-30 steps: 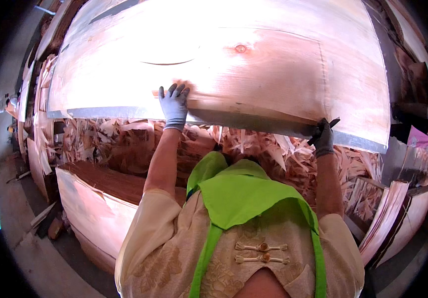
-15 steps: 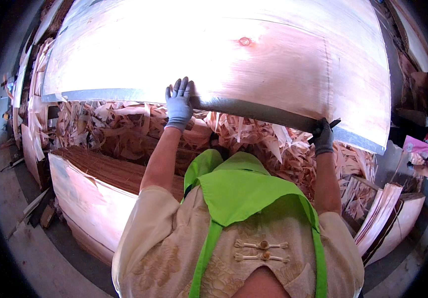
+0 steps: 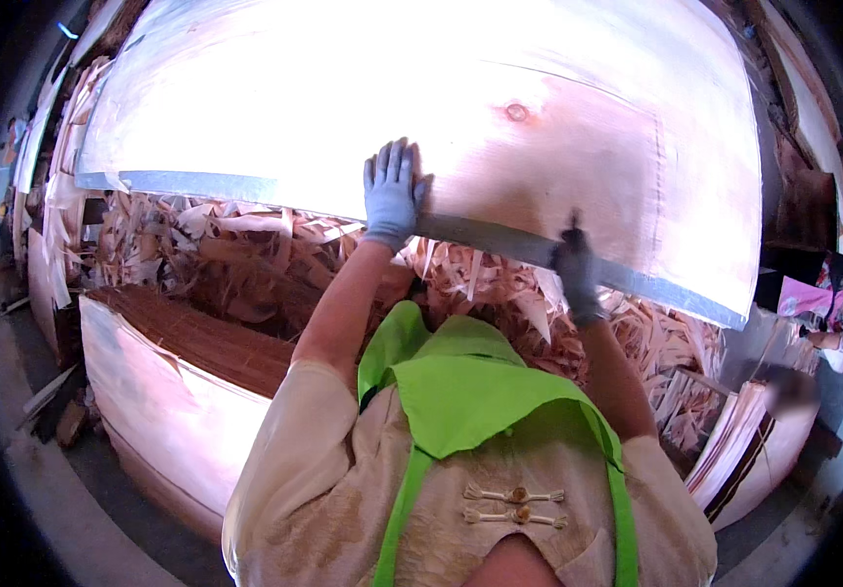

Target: The person sorts through thin wood veneers in a large pile, selecting specific pieces and placing them onto factory tables. The person uses a utility knife to trim veneers, applies adhesive tape to join pieces, and uses a ruler and pencil to mark the wood surfaces.

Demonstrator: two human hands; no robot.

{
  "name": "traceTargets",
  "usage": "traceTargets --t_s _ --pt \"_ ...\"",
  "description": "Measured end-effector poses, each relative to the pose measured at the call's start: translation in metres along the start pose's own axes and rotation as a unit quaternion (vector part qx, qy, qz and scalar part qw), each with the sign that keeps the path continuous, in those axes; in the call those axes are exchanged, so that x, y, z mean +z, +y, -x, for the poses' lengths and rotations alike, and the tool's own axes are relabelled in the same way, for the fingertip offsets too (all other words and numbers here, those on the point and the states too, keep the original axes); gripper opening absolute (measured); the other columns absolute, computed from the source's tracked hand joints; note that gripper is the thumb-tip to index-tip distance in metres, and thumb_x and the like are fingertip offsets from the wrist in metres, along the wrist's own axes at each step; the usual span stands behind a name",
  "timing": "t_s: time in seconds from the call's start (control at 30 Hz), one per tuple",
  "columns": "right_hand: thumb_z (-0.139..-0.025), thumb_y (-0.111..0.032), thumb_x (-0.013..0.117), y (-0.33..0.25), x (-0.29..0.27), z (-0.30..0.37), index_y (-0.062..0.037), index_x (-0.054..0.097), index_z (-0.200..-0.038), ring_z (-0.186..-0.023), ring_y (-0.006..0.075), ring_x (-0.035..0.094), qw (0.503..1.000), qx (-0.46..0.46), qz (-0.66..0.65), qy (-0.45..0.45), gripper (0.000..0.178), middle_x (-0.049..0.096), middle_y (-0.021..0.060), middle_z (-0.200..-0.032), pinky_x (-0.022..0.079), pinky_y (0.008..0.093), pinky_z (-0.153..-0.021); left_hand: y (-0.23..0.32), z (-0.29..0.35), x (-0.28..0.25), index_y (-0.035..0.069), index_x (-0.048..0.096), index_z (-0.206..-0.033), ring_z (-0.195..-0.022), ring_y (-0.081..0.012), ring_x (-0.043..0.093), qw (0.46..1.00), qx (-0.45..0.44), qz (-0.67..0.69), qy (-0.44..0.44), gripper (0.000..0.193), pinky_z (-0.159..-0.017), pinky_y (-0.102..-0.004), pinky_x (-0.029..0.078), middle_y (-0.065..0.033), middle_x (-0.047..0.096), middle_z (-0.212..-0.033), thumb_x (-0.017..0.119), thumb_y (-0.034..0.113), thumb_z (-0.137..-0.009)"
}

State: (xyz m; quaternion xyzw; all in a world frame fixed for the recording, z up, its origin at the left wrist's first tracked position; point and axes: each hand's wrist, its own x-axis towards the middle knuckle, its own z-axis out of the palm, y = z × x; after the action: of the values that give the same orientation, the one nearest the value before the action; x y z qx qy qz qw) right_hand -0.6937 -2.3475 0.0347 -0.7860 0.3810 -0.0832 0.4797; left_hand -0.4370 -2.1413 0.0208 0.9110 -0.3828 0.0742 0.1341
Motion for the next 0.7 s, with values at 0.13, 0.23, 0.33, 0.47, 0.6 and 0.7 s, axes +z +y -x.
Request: traceTargets --t_s 0.13,0.23,0.33,0.47,0.6,0.7 --pt "-0.084 -0.017 0.045 -0.069 0.077 -0.037 -0.0126 0.024 -0.140 -0.075 0.0387 0.063 0.927 -0.082 0.339 -0.140 0.060 0.063 0.0242 -0.084 0.049 0.0493 -0.063 -0.017 -0.027 0.019 0.007 0.033 -0.138 -0.133 -0.0288 0.027 0.999 -0.004 -0.012 0.051 0.059 -0.109 -0.0477 0.017 -0.0107 0.029 -0.145 0.045 0.037 -0.088" --pt "-0.083 -0.018 0.047 -0.104 0.120 -0.050 -0.0092 0.033 -0.134 -0.074 0.0382 0.063 0.913 -0.134 0.366 -0.119 0.054 0.063 0.0241 -0.082 0.049 0.0492 -0.063 -0.021 -0.028 0.021 0.006 0.033 -0.137 -0.133 -0.0289 0.027 0.997 -0.010 0.033 0.068 0.056 -0.109 -0.0459 0.018 -0.0116 0.030 -0.144 0.044 0.030 -0.087" --pt "-0.083 -0.019 0.049 -0.113 0.161 -0.077 -0.0055 0.039 -0.128 -0.072 0.0367 0.064 0.895 -0.196 0.388 -0.096 0.048 0.064 0.0220 -0.082 0.049 0.0482 -0.061 -0.022 -0.026 0.018 0.004 0.034 -0.136 -0.134 -0.0284 0.026 0.995 -0.021 0.060 0.078 0.057 -0.110 -0.0452 0.018 -0.0125 0.030 -0.144 0.045 0.027 -0.086" --pt "-0.082 -0.017 0.048 -0.125 0.190 -0.101 0.0019 0.045 -0.123 -0.068 0.0322 0.066 0.879 -0.173 0.433 -0.105 0.046 0.066 0.0150 -0.077 0.050 0.0478 -0.056 -0.023 -0.025 0.015 0.006 0.036 -0.136 -0.133 -0.0266 0.027 0.996 -0.017 0.064 0.065 0.056 -0.110 -0.0442 0.018 -0.0105 0.032 -0.144 0.047 0.025 -0.084" --pt "-0.082 -0.018 0.048 -0.137 0.178 -0.078 0.0056 0.047 -0.116 -0.068 0.0321 0.066 0.845 -0.175 0.481 -0.153 0.041 0.066 0.0137 -0.078 0.050 0.0486 -0.056 -0.028 -0.027 0.017 0.012 0.038 -0.135 -0.131 -0.0242 0.031 0.998 -0.025 0.036 0.043 0.055 -0.108 -0.0470 0.019 -0.0060 0.034 -0.143 0.048 0.022 -0.083" --pt "-0.085 -0.019 0.046 -0.123 0.169 -0.061 0.0028 0.049 -0.111 -0.072 0.0339 0.066 0.851 -0.131 0.473 -0.185 0.034 0.065 0.0185 -0.089 0.050 0.0478 -0.058 -0.029 -0.026 0.020 0.014 0.046 -0.130 -0.127 -0.0230 0.038 0.996 -0.026 0.025 0.080 0.049 -0.104 -0.0525 0.021 -0.0048 0.041 -0.139 0.048 0.022 -0.082"
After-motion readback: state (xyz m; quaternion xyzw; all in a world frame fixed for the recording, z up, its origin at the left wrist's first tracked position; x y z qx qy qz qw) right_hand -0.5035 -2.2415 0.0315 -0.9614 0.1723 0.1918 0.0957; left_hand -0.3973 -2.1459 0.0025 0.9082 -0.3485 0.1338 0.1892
